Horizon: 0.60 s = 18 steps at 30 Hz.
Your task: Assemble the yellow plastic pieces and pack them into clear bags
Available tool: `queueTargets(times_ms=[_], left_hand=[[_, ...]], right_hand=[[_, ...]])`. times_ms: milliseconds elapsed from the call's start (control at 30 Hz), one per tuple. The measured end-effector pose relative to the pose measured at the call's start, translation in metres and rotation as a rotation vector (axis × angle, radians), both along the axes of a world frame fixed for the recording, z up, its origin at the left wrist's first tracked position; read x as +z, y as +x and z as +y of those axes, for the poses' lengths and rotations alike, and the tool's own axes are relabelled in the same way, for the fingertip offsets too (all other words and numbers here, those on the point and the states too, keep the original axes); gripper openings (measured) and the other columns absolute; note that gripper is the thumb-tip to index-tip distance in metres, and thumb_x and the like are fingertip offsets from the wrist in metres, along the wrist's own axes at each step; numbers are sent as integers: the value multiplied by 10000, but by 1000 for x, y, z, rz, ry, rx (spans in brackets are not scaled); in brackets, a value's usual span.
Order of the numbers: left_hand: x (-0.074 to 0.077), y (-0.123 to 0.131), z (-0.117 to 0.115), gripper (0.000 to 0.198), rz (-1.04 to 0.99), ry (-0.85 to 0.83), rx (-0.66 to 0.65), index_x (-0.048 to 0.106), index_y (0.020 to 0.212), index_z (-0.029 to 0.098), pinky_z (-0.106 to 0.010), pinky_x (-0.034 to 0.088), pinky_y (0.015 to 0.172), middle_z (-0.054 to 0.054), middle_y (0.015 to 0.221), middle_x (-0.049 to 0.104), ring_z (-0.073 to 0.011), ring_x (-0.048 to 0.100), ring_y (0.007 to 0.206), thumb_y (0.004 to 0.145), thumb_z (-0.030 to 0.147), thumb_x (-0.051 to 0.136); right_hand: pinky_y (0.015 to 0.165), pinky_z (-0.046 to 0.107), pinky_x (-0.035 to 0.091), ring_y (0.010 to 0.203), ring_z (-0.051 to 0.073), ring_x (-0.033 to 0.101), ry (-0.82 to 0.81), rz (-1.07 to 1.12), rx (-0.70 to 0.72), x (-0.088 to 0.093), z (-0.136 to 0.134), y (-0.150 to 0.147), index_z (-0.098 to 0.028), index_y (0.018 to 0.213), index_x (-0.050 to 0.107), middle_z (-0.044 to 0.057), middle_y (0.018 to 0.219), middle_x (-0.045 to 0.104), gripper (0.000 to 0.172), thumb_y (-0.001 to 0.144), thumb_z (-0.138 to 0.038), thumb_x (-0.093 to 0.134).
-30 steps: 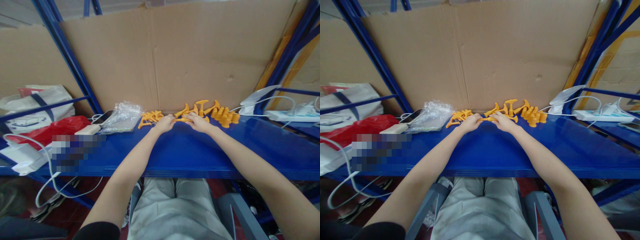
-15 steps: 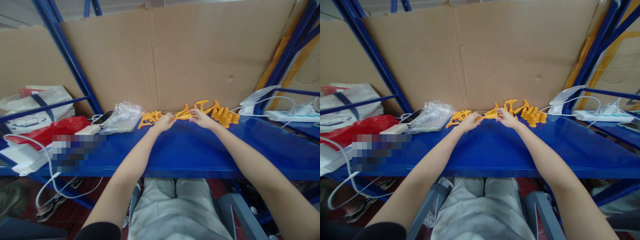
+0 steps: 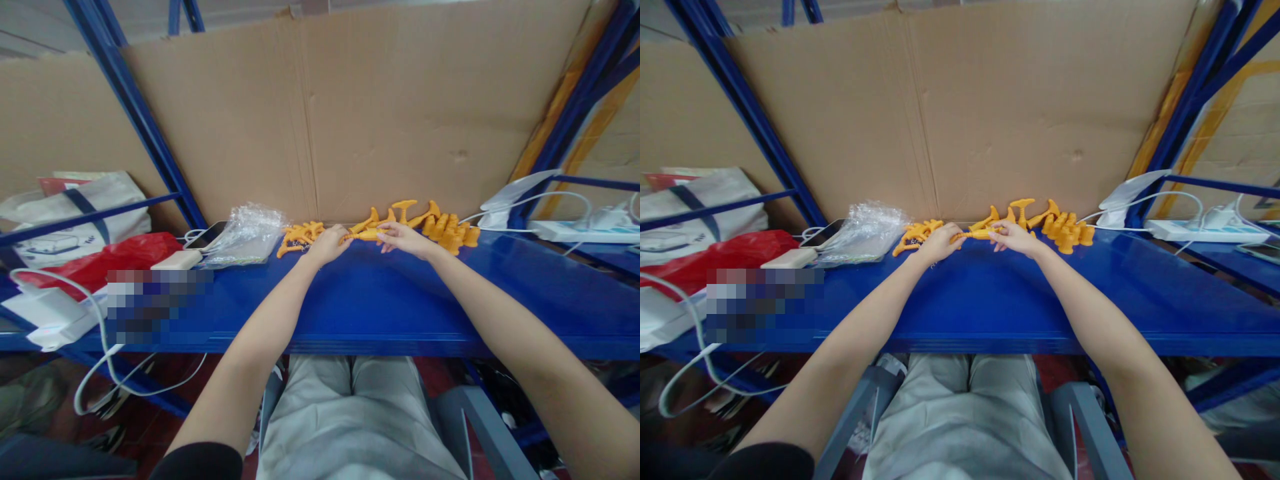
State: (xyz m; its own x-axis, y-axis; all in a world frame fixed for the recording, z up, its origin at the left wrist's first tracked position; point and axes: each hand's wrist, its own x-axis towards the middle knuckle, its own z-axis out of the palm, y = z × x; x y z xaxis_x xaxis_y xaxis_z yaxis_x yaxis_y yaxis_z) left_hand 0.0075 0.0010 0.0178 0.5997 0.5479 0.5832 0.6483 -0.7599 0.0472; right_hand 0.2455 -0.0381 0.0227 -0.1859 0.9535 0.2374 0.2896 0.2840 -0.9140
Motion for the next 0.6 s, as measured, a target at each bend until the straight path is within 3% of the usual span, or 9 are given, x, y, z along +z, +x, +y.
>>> queueTargets(times_ms=[67,133,267,400,600], left_hand=[[-1,0,1,158,-9,9,2,683,916,150,-310,510,822,-79,966,667,-198,659,900,934,240,555],[-1,0,1,160,-17,18,-5,683,912,149,-311,509,820,-79,959,666,-197,658,892,937,240,553],[-2,0,0,168,-29,42,-27,679,888,152,-312,507,820,-73,945,660,-189,656,870,943,242,548],[-2,0,0,155,-27,39,-32,680,905,152,-307,505,835,-70,946,663,-186,660,881,941,236,555],[-1,-1,-1,183,-15,40,-14,684,915,155,-305,508,816,-73,946,663,-191,658,881,949,259,538]], right_hand=[[581,231,548,599,117,670,-24,21,36,1,-2,3,-200,1041,552,-17,747,691,263,844,-111,703],[597,241,553,596,114,665,-31,48,54,2,-5,3,-201,1014,553,-20,743,691,260,833,-100,710],[571,202,527,542,90,634,-66,63,38,5,-10,0,-173,840,574,3,676,682,123,906,-213,670],[501,178,483,466,76,585,-96,46,-20,7,-11,-6,-160,692,553,14,577,641,323,949,-345,618],[464,182,457,422,72,538,-87,52,-76,8,-10,-11,-168,638,527,10,523,603,410,942,-433,601]])
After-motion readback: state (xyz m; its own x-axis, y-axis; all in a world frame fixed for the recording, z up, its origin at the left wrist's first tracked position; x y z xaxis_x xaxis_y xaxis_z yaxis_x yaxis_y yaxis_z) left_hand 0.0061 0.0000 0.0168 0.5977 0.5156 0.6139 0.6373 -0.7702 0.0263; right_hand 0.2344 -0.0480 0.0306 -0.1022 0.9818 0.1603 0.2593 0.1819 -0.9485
